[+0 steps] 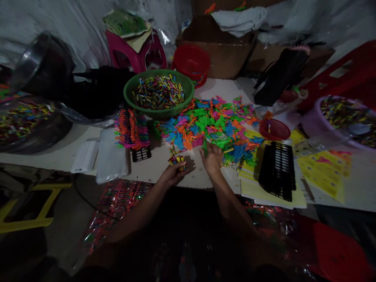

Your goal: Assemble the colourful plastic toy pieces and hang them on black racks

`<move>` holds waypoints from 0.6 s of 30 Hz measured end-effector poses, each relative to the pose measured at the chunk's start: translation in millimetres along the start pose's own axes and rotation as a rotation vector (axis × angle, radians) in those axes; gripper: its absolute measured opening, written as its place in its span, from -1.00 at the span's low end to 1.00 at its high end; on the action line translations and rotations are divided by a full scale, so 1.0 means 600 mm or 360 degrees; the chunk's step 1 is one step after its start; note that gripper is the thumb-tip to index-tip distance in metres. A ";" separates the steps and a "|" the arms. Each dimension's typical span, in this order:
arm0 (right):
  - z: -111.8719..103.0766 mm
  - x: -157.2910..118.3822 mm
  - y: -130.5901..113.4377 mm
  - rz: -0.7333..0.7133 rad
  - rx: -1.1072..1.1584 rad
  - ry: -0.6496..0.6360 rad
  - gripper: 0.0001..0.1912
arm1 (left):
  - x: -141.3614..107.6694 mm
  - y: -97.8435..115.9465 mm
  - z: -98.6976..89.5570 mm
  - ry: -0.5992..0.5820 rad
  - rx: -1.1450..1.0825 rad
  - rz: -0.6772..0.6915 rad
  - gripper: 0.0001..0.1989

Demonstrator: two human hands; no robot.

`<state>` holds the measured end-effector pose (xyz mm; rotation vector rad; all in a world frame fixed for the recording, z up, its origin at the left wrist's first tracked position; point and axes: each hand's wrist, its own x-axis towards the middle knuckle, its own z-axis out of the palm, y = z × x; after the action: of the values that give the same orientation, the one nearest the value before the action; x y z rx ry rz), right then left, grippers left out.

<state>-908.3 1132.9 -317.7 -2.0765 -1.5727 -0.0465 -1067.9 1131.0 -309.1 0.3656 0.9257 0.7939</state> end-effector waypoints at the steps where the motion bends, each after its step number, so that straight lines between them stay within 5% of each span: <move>1: 0.002 0.011 0.013 0.0037 -0.0114 -0.0037 -0.58 | 0.002 -0.001 -0.003 0.0024 0.0024 0.0044 -0.82; 5: 0.009 0.038 0.047 -0.0072 -0.0091 -0.0190 -0.74 | 0.009 -0.006 -0.003 0.0077 0.0212 0.0395 -0.67; 9: 0.002 0.021 0.035 0.0252 0.0714 0.0119 -0.80 | 0.007 0.007 0.010 0.0123 0.0600 0.0708 -0.75; 13: -0.014 -0.029 -0.004 0.0500 0.1751 0.0079 -0.80 | -0.006 0.010 0.028 -0.0057 0.0754 0.0708 -0.71; 18: -0.034 -0.066 -0.025 0.0506 0.2017 -0.0096 -0.82 | -0.031 -0.004 0.044 -0.0180 0.0787 0.0649 -0.67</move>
<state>-928.8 1091.7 -308.0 -1.2276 -0.8312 0.8869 -1051.7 1116.8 -285.1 1.0463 0.9481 0.8969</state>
